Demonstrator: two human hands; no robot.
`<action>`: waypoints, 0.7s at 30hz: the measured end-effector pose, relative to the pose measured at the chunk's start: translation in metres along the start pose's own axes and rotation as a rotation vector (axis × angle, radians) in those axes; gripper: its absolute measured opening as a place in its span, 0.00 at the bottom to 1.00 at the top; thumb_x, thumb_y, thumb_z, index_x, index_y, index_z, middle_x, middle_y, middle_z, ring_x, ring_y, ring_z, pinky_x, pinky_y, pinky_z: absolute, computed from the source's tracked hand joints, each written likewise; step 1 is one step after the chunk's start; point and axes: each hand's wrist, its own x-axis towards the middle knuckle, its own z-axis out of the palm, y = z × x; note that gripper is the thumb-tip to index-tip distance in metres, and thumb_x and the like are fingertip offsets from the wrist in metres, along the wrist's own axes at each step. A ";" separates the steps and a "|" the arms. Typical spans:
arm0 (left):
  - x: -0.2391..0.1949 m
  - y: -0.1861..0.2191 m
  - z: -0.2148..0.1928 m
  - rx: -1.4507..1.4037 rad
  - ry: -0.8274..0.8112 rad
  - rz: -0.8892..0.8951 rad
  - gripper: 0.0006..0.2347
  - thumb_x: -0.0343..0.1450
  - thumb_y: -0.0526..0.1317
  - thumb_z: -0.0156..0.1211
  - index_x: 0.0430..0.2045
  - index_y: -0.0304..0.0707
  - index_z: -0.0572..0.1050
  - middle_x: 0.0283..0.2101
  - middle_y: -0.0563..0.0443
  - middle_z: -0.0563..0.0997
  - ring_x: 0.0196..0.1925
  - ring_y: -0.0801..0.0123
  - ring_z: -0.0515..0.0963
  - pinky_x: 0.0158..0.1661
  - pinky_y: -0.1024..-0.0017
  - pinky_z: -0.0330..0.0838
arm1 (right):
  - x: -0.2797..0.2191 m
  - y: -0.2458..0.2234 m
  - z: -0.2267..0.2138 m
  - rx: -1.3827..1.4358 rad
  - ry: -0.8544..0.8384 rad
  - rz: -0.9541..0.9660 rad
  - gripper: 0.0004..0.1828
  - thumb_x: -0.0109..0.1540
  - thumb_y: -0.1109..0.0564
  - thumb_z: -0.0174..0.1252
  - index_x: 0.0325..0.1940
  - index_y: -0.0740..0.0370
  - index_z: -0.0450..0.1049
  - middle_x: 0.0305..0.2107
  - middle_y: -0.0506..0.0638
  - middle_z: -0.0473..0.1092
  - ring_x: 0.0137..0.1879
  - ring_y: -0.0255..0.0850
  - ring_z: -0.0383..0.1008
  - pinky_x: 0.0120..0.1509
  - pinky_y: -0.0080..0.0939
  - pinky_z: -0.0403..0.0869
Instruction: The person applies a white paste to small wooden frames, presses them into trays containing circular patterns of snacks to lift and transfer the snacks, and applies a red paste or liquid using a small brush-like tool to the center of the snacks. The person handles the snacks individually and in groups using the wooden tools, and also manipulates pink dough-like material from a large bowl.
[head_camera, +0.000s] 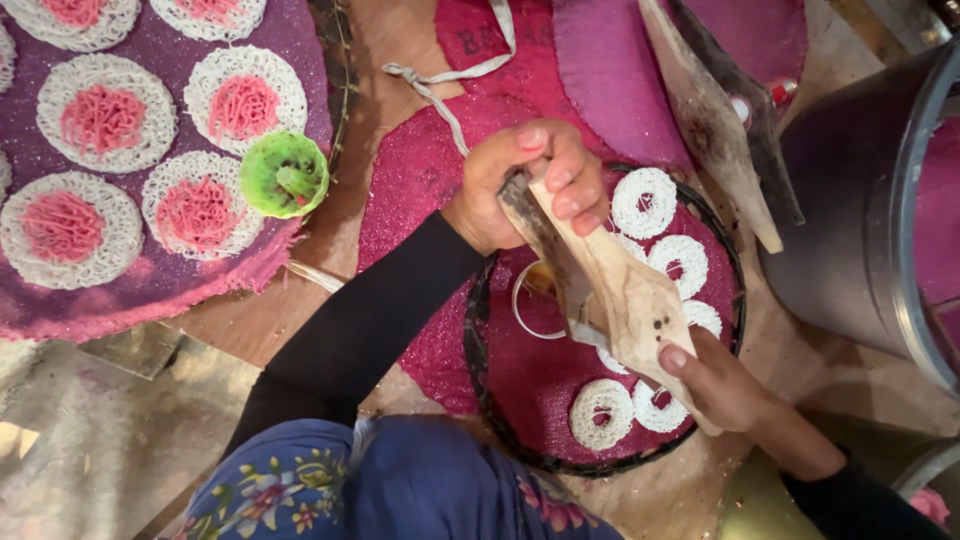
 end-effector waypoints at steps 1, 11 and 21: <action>-0.001 0.001 -0.001 -0.001 0.003 0.000 0.15 0.77 0.51 0.48 0.27 0.39 0.69 0.26 0.47 0.72 0.32 0.59 0.73 0.43 0.63 0.69 | 0.000 -0.002 0.002 0.021 0.001 -0.005 0.41 0.59 0.31 0.48 0.61 0.67 0.69 0.37 0.53 0.77 0.40 0.39 0.75 0.41 0.41 0.75; -0.027 -0.018 0.006 -0.095 0.244 0.020 0.15 0.76 0.51 0.46 0.26 0.39 0.67 0.29 0.47 0.71 0.38 0.56 0.72 0.47 0.61 0.67 | -0.014 0.000 0.004 -0.037 0.005 0.052 0.39 0.61 0.29 0.47 0.43 0.71 0.80 0.26 0.55 0.78 0.31 0.38 0.75 0.34 0.42 0.73; -0.010 -0.037 -0.012 -0.170 0.195 0.006 0.16 0.77 0.49 0.47 0.21 0.43 0.65 0.24 0.51 0.68 0.34 0.59 0.72 0.41 0.64 0.67 | -0.026 -0.024 -0.013 -0.501 0.227 0.034 0.37 0.59 0.30 0.49 0.35 0.68 0.83 0.22 0.52 0.77 0.30 0.42 0.78 0.37 0.43 0.75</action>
